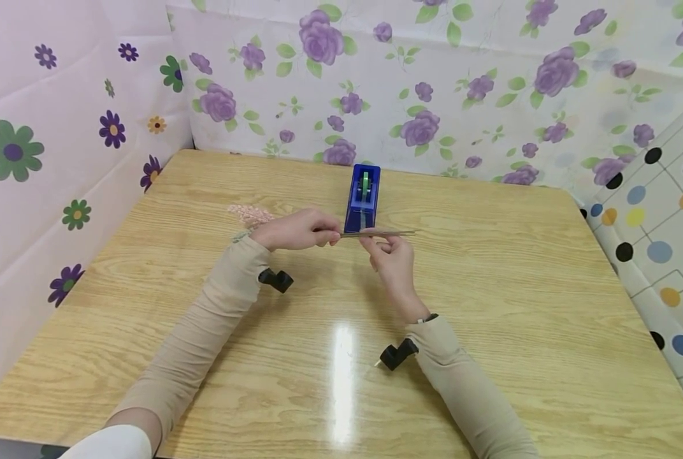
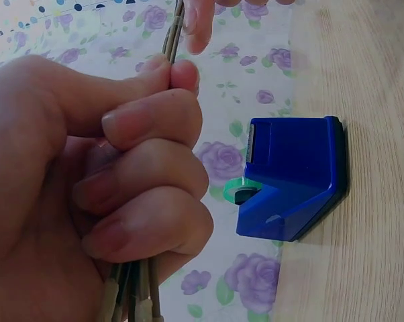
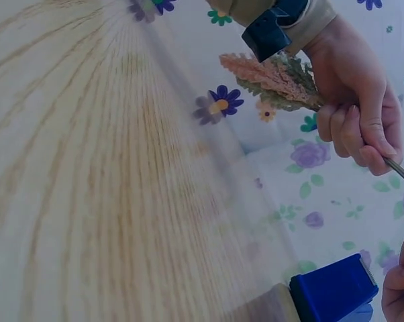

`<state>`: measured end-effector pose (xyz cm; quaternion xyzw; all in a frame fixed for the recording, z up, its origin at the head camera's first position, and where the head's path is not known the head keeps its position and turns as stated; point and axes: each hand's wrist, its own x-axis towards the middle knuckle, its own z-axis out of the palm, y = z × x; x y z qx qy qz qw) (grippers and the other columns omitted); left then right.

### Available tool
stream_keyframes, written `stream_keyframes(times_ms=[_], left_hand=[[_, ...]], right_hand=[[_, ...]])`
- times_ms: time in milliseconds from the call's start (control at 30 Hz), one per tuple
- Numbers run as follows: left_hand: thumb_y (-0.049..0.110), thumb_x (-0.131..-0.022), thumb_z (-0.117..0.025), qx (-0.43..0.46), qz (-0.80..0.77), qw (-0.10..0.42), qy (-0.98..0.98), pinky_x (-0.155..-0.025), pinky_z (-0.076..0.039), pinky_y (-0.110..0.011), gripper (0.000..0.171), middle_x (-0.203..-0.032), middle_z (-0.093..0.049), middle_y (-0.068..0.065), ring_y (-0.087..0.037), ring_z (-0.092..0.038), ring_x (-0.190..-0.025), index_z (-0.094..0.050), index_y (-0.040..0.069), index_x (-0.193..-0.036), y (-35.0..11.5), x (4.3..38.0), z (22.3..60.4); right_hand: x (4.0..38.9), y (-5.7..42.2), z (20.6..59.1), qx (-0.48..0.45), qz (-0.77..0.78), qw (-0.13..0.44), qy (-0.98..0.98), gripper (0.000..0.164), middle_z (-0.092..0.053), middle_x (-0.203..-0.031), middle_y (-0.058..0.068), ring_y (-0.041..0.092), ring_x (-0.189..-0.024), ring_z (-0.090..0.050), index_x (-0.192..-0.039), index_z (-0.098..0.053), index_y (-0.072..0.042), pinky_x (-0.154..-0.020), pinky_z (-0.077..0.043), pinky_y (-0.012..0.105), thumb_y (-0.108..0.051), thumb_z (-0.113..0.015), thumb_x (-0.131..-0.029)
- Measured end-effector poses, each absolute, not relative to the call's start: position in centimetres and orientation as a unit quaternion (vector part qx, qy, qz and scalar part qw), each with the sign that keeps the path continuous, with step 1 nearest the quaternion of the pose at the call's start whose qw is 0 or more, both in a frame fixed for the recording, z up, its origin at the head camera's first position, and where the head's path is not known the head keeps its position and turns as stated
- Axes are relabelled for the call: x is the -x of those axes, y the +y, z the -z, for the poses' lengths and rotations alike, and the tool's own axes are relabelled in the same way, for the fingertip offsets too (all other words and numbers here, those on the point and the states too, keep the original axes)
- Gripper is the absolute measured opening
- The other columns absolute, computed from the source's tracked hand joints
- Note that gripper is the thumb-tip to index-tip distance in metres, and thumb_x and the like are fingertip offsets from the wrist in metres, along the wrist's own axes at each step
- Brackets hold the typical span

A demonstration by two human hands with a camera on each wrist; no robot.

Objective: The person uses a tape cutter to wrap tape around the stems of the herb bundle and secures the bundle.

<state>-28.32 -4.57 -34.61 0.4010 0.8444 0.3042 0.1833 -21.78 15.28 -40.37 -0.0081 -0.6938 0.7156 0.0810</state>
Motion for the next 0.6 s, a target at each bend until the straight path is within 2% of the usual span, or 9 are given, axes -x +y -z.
stream_keyframes(times_ms=[100, 167, 300, 400, 467, 567, 600], left_hand=[[0.015, -0.103, -0.047, -0.405, -0.303, 0.183, 0.843, -0.067, -0.038, -0.027, 0.023, -0.084, -0.058, -0.009, -0.014, -0.044, -0.066, -0.060, 0.006, -0.086, -4.6, 28.4, 34.8], [0.015, -0.103, -0.047, -0.410, -0.300, 0.181, 0.842, -0.066, -0.038, -0.026, 0.023, -0.084, -0.058, -0.010, -0.014, -0.044, -0.066, -0.061, 0.005, -0.087, -4.6, 28.4, 34.9], [0.014, -0.102, -0.047, -0.415, -0.297, 0.176, 0.842, -0.066, -0.038, -0.026, 0.023, -0.080, -0.055, -0.004, -0.013, -0.044, -0.066, -0.059, 0.008, -0.084, -4.6, 28.4, 35.0], [0.013, -0.102, -0.047, -0.414, -0.297, 0.179, 0.842, -0.066, -0.038, -0.026, 0.022, -0.080, -0.054, -0.003, -0.014, -0.044, -0.067, -0.058, 0.010, -0.083, -4.7, 28.4, 35.0], [0.013, -0.102, -0.047, -0.415, -0.294, 0.181, 0.842, -0.067, -0.038, -0.026, 0.022, -0.083, -0.056, -0.005, -0.014, -0.046, -0.068, -0.059, 0.010, -0.084, -4.8, 28.4, 34.9], [0.014, -0.101, -0.050, -0.412, -0.293, 0.181, 0.844, -0.068, -0.041, -0.025, 0.020, -0.088, -0.063, -0.010, -0.013, -0.049, -0.072, -0.064, 0.010, -0.088, -4.9, 28.6, 34.9], [0.015, -0.101, -0.051, -0.408, -0.294, 0.181, 0.845, -0.068, -0.042, -0.025, 0.019, -0.089, -0.064, -0.010, -0.013, -0.050, -0.071, -0.065, 0.010, -0.090, -5.0, 28.6, 34.9]], right_hand=[[21.8, 15.3, 40.5, 0.016, -0.718, 0.080, -0.691, 0.022, -0.040, -0.041, -0.013, 0.002, -0.039, -0.030, -0.111, -0.065, 0.002, -0.045, -0.022, 0.018, -0.007, -0.066, -0.090], [21.9, 15.3, 40.6, 0.028, -0.717, 0.078, -0.692, 0.019, -0.041, -0.042, -0.013, 0.002, -0.040, -0.031, -0.107, -0.066, 0.001, -0.045, -0.023, 0.018, -0.006, -0.066, -0.090], [22.1, 15.4, 40.7, 0.049, -0.711, 0.074, -0.697, 0.004, -0.039, -0.043, -0.014, 0.002, -0.040, -0.030, -0.089, -0.070, -0.010, -0.045, -0.021, 0.017, -0.007, -0.067, -0.090], [22.2, 15.5, 40.8, 0.047, -0.711, 0.069, -0.698, 0.012, -0.039, -0.044, -0.014, 0.002, -0.040, -0.029, -0.081, -0.069, -0.015, -0.045, -0.021, 0.018, -0.007, -0.067, -0.089], [22.3, 15.7, 40.9, 0.039, -0.709, 0.062, -0.701, 0.010, -0.042, -0.045, -0.014, 0.002, -0.041, -0.029, -0.082, -0.070, -0.014, -0.045, -0.021, 0.018, -0.007, -0.068, -0.089], [22.6, 16.4, 41.0, 0.015, -0.683, 0.024, -0.730, 0.003, -0.041, -0.047, -0.013, 0.003, -0.043, -0.030, -0.091, -0.069, -0.009, -0.046, -0.022, 0.019, -0.010, -0.067, -0.090], [22.8, 16.7, 41.0, 0.004, -0.668, 0.005, -0.744, 0.009, -0.042, -0.048, -0.012, 0.003, -0.045, -0.031, -0.096, -0.069, -0.005, -0.047, -0.024, 0.020, -0.012, -0.066, -0.091]])
